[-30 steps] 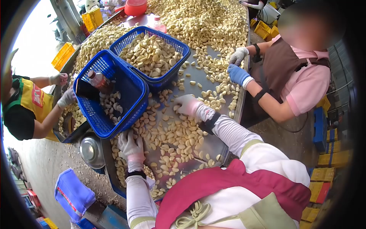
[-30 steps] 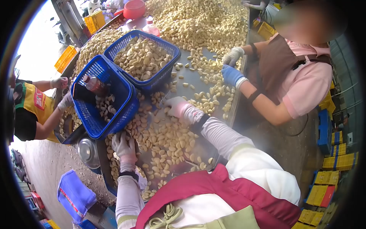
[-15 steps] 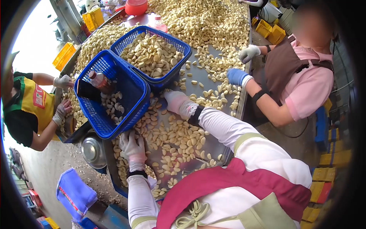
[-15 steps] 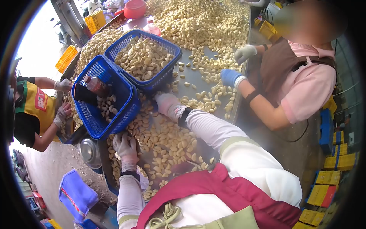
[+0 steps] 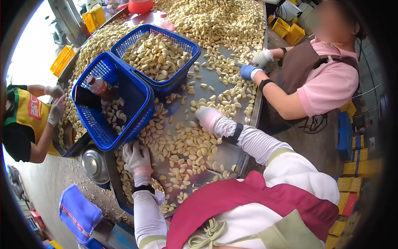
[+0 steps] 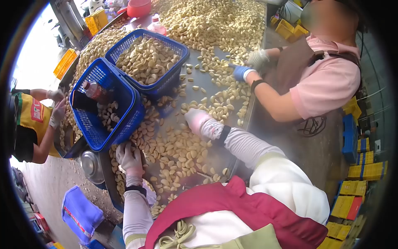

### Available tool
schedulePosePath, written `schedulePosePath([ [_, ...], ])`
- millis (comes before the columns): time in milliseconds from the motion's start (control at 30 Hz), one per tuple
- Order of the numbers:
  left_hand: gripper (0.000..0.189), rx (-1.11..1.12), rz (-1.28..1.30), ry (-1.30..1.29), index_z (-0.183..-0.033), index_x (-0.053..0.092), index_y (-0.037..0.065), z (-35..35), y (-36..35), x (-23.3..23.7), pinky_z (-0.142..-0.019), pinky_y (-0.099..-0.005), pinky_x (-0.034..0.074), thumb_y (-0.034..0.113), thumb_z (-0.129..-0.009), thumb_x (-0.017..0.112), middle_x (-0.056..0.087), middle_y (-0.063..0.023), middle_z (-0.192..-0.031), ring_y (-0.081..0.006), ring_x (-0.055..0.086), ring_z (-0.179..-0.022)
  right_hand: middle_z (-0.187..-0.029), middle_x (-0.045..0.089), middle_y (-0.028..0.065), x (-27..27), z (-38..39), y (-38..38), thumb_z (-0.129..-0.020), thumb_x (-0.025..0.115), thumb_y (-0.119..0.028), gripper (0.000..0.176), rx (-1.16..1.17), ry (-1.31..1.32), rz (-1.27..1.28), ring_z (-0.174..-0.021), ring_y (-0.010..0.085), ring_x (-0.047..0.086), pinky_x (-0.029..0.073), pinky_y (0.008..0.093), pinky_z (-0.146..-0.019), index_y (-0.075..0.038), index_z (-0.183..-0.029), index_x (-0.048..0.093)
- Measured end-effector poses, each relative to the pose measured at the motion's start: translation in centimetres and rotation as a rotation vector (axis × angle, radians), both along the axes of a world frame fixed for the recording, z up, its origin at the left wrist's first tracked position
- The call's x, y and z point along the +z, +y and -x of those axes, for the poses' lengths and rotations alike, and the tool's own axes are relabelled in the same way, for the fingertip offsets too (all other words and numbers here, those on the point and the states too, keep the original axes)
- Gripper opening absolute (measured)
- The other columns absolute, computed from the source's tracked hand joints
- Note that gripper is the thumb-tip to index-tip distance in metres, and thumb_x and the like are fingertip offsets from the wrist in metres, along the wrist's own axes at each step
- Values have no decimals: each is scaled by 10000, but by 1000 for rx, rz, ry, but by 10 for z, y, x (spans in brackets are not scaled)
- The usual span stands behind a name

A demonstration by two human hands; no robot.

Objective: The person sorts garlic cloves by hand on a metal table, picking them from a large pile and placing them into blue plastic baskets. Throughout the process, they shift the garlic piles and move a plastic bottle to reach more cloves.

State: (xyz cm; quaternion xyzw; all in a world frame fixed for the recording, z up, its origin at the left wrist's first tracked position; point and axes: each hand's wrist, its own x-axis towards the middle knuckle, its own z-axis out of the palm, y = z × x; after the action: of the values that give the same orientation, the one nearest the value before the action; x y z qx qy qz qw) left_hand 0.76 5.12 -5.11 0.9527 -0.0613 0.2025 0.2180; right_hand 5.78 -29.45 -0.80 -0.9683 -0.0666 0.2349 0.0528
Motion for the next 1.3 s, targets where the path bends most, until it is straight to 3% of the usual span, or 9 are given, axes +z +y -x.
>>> schedulePosePath([
  [400,374,24,-2,-3,-1195,717,97,1,1,-1,-1121,-506,380,240,-850,700,605,-151,-1320,-379,510,-1275,-1053,726,189,-16,-16,-12,-826,673,-163,316,-15,206,-36,-1020,389,694,565,450,-867,-64,-1123,711],
  [567,363,13,13,0,-1186,715,95,-1,1,-1,-1107,-510,387,242,-854,693,604,-148,-1320,-377,510,-1266,-976,736,164,48,-30,-12,-835,685,-223,328,-10,336,-181,-900,282,731,587,388,-808,-64,-1119,718],
  [633,362,14,4,7,-1185,714,94,-1,1,1,-1107,-510,387,243,-856,692,602,-150,-1321,-380,508,-1268,-946,735,113,79,-57,-16,-842,711,-207,297,-19,-11,-336,-816,202,720,595,339,-738,-48,-1092,722],
  [667,361,13,-2,20,-1185,713,93,0,0,2,-1107,-511,388,245,-858,690,600,-152,-1323,-382,506,-1269,-888,723,87,106,-67,-9,-849,736,-159,288,-202,-49,-760,-811,187,709,593,311,-720,-39,-1108,706],
  [767,365,18,-12,36,-1190,710,92,3,-2,7,-1109,-514,384,248,-861,688,596,-157,-1328,-387,503,-1274,-1520,397,181,156,-72,1,-899,739,-52,915,-473,-82,-1856,-1078,263,668,610,389,-886,-17,-1591,142],
  [833,363,20,-4,26,-1186,715,94,1,0,4,-1111,-516,382,248,-859,689,599,-158,-1323,-388,505,-1271,-1513,448,209,155,-60,17,-874,761,-110,776,-639,-334,-1734,-1119,284,672,593,391,-915,15,-1515,343],
  [900,361,26,1,19,-1184,719,96,-1,2,0,-1112,-517,379,247,-857,690,601,-159,-1318,-389,507,-1269,-1499,476,253,86,-58,4,-843,768,-200,620,-279,-437,-962,-1148,332,670,563,398,-953,-20,-1393,547],
  [967,365,14,6,23,-1186,724,96,0,2,-2,-1113,-515,380,248,-856,691,604,-157,-1316,-387,508,-1271,-1394,550,257,88,-29,25,-817,763,-284,484,-137,-46,-176,-1164,372,656,536,413,-976,-71,-1243,675],
  [1300,374,15,-21,42,-1212,702,95,3,-2,8,-1114,-512,376,246,-871,677,600,-136,-1331,-377,494,-1285,-1350,560,181,35,-3,26,-814,723,-59,445,-178,-31,-151,-1211,372,627,546,430,-984,-79,-1250,641],
])
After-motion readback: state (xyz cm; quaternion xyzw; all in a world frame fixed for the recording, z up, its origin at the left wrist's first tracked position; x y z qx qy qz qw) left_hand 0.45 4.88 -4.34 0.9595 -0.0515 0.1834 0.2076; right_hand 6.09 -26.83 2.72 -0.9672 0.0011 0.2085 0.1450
